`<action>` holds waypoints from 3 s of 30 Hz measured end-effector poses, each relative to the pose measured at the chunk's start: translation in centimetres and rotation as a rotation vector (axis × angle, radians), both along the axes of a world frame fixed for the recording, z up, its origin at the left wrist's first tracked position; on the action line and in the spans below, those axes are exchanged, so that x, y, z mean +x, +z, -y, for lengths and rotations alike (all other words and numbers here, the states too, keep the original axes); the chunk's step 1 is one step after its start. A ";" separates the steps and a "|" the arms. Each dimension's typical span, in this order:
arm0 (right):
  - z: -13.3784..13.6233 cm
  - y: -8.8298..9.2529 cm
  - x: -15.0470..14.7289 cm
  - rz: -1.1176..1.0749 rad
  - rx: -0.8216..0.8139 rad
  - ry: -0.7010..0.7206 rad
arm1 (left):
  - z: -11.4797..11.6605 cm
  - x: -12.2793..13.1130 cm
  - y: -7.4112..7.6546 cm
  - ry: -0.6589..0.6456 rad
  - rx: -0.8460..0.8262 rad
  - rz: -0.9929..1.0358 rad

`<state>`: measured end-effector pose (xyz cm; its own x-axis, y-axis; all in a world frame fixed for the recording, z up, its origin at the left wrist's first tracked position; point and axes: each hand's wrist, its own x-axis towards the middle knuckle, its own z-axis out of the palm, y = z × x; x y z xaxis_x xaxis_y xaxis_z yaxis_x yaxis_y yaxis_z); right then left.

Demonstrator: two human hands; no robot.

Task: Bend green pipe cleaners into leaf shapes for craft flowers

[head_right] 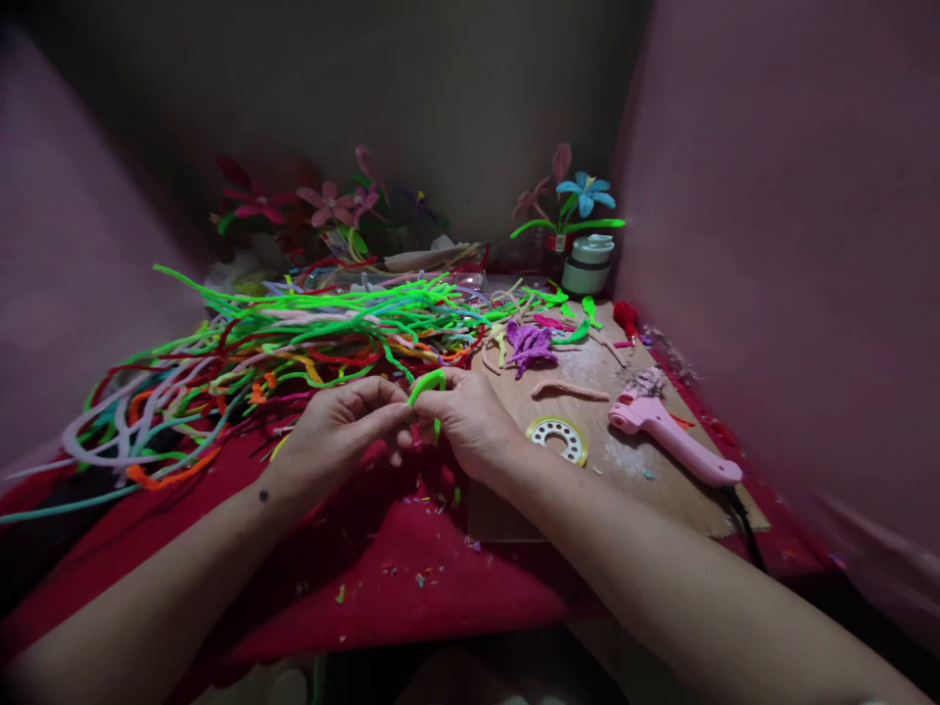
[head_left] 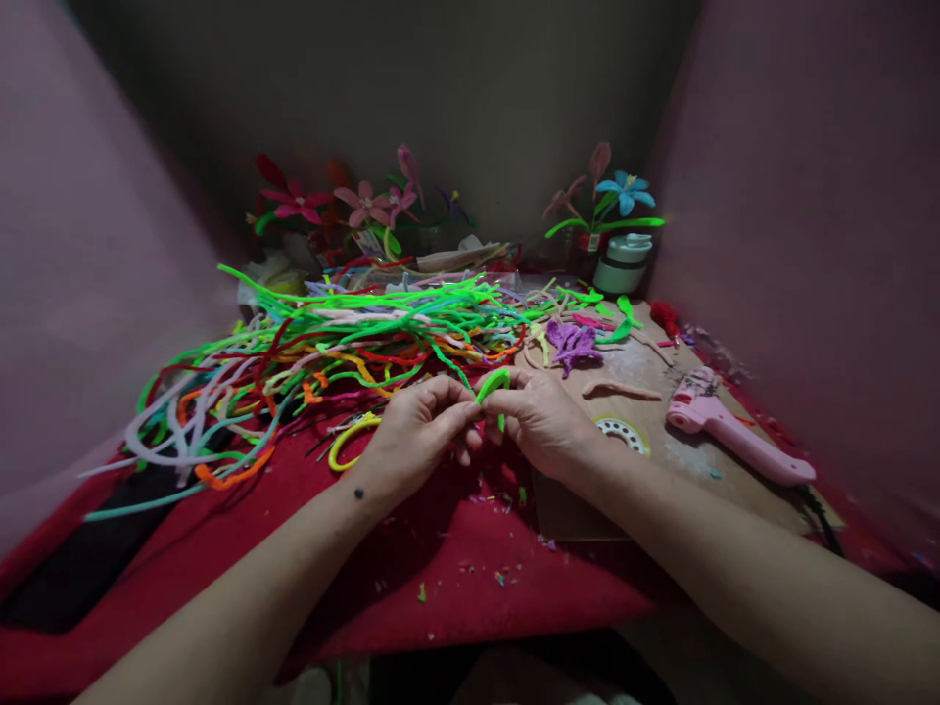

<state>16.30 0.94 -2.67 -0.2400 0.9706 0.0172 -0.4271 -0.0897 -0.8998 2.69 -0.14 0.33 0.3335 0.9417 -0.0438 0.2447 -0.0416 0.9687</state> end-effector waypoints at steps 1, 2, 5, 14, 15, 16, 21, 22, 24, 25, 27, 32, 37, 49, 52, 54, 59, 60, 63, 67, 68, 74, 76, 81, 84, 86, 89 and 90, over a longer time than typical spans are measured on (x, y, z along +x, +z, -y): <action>0.0 0.0 0.0 0.023 0.000 0.005 | 0.0 0.0 -0.1 -0.011 0.008 -0.021; 0.1 0.1 0.1 0.054 0.001 0.013 | 0.0 -0.1 -0.2 -0.022 0.010 -0.038; 0.3 0.4 0.2 0.188 0.005 0.022 | -0.1 0.0 -0.7 -0.045 -0.016 -0.057; 0.5 1.6 0.3 0.270 0.009 -0.015 | -0.5 -0.1 -0.4 0.069 -0.048 -0.002; 0.4 1.6 0.4 0.265 0.008 -0.009 | -0.7 -0.3 -0.3 0.092 -0.028 0.018; 0.4 1.6 0.5 0.280 0.007 -0.007 | -0.9 -0.6 -0.3 0.108 -0.007 0.033; 0.6 1.8 0.7 0.442 0.050 0.039 | -1.4 -1.5 0.1 0.136 0.025 0.049; 0.7 1.8 0.6 0.404 0.046 0.063 | -1.4 -1.5 0.2 0.141 0.024 0.041; 0.8 1.8 0.5 0.275 0.002 0.085 | -1.4 -1.5 0.4 0.148 0.030 0.025; 0.8 1.7 0.4 0.211 -0.026 0.078 | -1.3 -1.4 0.5 0.150 0.035 0.024; 0.7 1.6 0.3 0.102 -0.054 0.025 | -1.2 -1.4 0.5 0.145 0.042 0.031; 0.3 1.1 0.3 0.003 0.030 -0.083 | -1.2 -1.3 0.1 0.087 0.034 0.026; 0.0 0.5 0.6 0.131 0.122 -0.146 | -1.0 -0.9 0.0 0.068 0.011 0.041; 0.4 1.1 0.6 0.324 0.248 -0.241 | -0.5 -0.7 0.3 0.069 -0.006 0.007; 0.5 1.3 0.6 0.355 0.255 -0.249 | -0.5 -0.6 0.3 0.075 0.005 0.019; 0.5 1.3 0.6 0.382 0.256 -0.255 | -0.5 -0.6 0.3 0.090 0.015 0.029; 0.9 1.2 0.5 0.567 0.401 -0.360 | -0.5 -0.5 0.2 0.125 0.057 -0.010; 0.9 1.1 0.4 0.598 0.431 -0.374 | -0.5 -0.4 0.1 0.128 0.069 -0.019; 1.0 1.0 0.4 0.624 0.434 -0.351 | -0.4 -0.3 -0.3 0.139 0.097 -0.039; 0.7 1.2 0.5 0.537 0.258 -0.243 | -0.3 -0.3 -0.5 0.166 0.120 -0.088; 0.7 1.3 0.5 0.507 0.216 -0.208 | -0.2 -0.3 -0.4 0.176 0.128 -0.104; 0.5 1.2 0.6 0.380 0.169 -0.111 | -0.2 -0.4 0.2 0.222 0.123 -0.120; 0.4 1.0 0.7 0.422 0.192 -0.138 | -0.2 -0.4 0.2 0.219 0.112 -0.088; 0.3 0.6 0.5 0.325 0.138 -0.108 | -0.1 -0.1 0.1 0.194 0.097 0.035; 0.3 0.4 0.3 0.238 0.070 -0.083 | -0.2 0.0 -0.1 0.181 0.054 0.122; 0.3 0.3 0.2 0.209 0.052 -0.079 | -0.4 -0.2 -0.3 0.160 0.031 0.205; 0.4 0.4 0.2 0.196 0.053 -0.086 | -1.1 -0.6 -0.9 0.098 -0.033 0.331; 0.4 0.4 0.1 0.201 0.056 -0.093 | -1.3 -0.7 -1.0 0.083 -0.077 0.354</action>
<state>16.43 0.54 -2.28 -0.1531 0.9877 0.0329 -0.2428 -0.0053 -0.9701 1.95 1.20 -0.68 0.2633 0.9647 -0.0108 -0.1068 0.0403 0.9935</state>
